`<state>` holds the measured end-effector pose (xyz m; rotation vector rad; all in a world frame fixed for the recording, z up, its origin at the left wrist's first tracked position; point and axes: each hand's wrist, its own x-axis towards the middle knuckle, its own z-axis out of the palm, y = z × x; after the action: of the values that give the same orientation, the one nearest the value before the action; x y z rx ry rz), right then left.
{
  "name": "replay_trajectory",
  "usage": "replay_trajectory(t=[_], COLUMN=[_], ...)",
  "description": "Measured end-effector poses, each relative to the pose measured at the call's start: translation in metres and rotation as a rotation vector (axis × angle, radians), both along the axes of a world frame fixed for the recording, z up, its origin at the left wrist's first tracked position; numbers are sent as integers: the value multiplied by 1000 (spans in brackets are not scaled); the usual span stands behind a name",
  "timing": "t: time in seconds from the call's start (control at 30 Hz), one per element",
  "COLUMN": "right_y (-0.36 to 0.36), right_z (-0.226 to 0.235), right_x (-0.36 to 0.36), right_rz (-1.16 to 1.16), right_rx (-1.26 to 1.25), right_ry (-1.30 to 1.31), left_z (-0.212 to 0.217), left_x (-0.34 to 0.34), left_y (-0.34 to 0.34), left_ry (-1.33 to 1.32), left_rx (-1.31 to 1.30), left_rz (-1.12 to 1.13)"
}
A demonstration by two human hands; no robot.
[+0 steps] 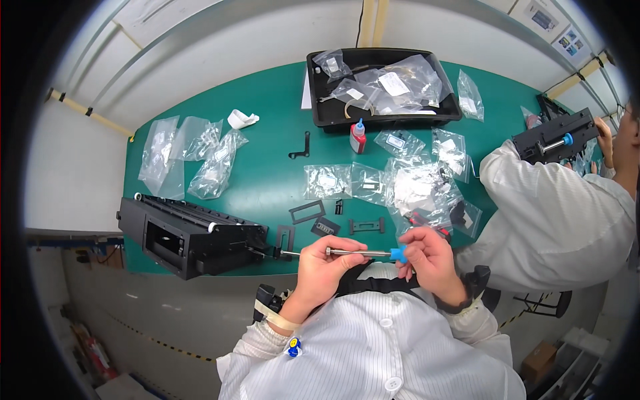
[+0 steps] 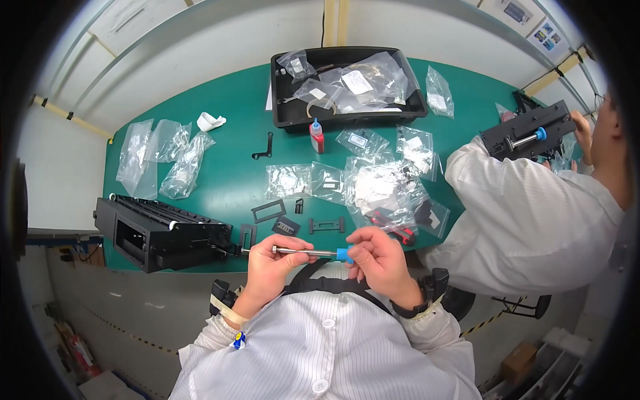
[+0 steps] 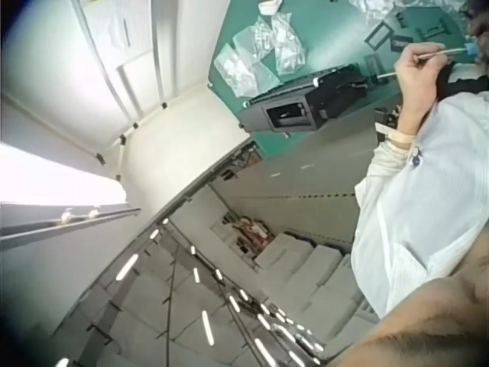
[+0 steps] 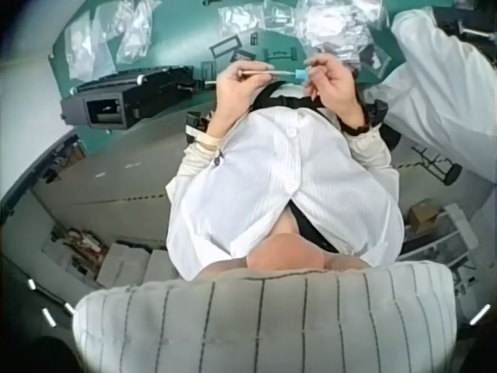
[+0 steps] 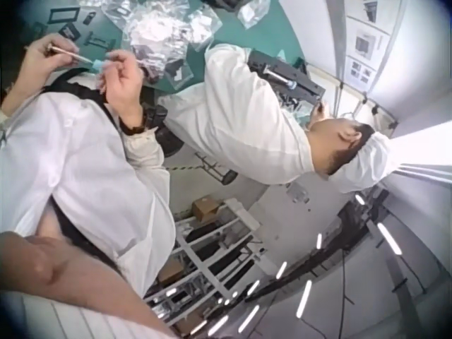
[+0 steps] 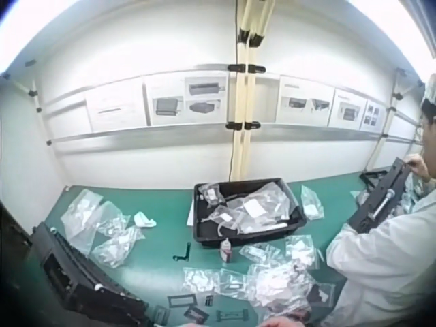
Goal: Manually assembling small plastic and metal components using hand tools at an industrial workbench.
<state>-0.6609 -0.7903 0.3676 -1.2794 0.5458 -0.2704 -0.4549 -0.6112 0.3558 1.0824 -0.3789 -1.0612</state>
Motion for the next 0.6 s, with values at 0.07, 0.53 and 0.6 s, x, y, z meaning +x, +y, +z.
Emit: replay_trajectory(t=[0.07,0.53,0.6], right_y=[-2,-21,-23], right_z=[2,12,11], right_x=[0,10,14], right_rz=[28,136,17], right_rx=[41,-322,-389], right_ry=[-11,-36,-75], left_z=[-1,0,7], left_x=[-1,7,10], left_y=[-2,-21,-25], left_ry=[-5,0,2], left_rx=[-12,94,105], left_rz=[-3,-33,-57])
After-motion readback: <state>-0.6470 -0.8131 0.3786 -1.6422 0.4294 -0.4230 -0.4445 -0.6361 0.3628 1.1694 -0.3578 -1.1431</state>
